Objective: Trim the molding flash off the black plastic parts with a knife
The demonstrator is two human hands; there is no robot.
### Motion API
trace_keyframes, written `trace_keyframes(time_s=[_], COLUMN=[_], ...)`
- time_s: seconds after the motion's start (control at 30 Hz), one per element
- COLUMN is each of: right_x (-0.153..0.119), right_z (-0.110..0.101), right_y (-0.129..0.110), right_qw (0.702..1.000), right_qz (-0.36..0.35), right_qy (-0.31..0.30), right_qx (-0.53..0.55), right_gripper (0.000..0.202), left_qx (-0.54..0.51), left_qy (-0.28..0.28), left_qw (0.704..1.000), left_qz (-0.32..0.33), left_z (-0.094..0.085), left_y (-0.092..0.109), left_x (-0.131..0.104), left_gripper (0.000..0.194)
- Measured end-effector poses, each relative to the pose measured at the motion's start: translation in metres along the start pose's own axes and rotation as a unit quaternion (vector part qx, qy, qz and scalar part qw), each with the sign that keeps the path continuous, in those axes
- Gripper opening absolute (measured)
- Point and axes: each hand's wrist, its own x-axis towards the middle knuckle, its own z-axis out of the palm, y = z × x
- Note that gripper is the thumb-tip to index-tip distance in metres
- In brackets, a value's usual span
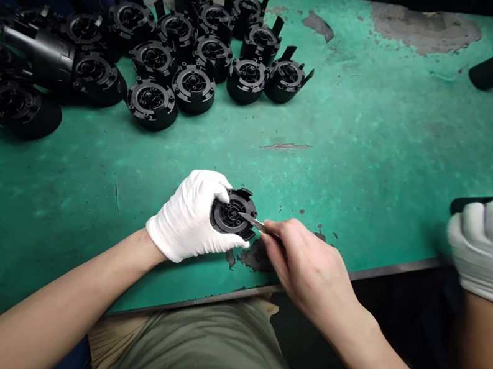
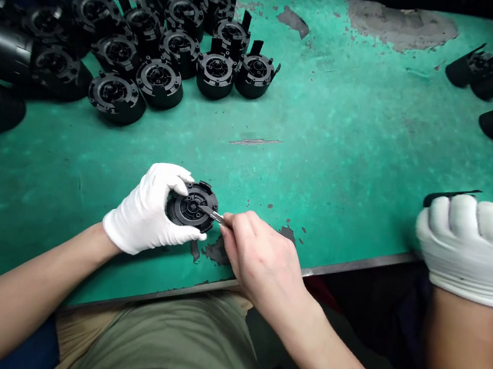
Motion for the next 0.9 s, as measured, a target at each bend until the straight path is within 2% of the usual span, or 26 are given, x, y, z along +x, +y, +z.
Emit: trace_keyframes(time_s=[0.1, 0.17, 0.4, 0.6, 0.9], right_x=[0.002, 0.003, 0.012, 0.02, 0.015], right_z=[-0.001, -0.002, -0.003, -0.001, -0.002], right_y=[0.003, 0.006, 0.021, 0.022, 0.024], right_qw=[1.0, 1.0, 1.0, 0.999, 0.999], right_qz=[0.005, 0.011, -0.019, -0.05, -0.018], right_qy=[-0.004, 0.002, 0.006, 0.017, 0.017], right_qx=[-0.001, -0.004, 0.007, 0.011, 0.047], right_gripper=[0.014, 0.014, 0.017, 0.019, 0.019], left_qx=[-0.005, -0.017, -0.088, -0.107, -0.116], left_qy=[-0.023, -0.053, -0.103, -0.102, -0.107], left_qw=[1.0, 0.998, 0.989, 0.988, 0.986], left_qz=[-0.011, -0.02, -0.06, -0.045, -0.045], left_z=[0.0, -0.001, -0.007, -0.01, -0.009], left_y=[-0.001, -0.002, -0.003, -0.001, -0.002], left_x=[0.0, 0.0, 0.003, 0.006, 0.002], left_gripper=[0.095, 0.099, 0.09, 0.086, 0.085])
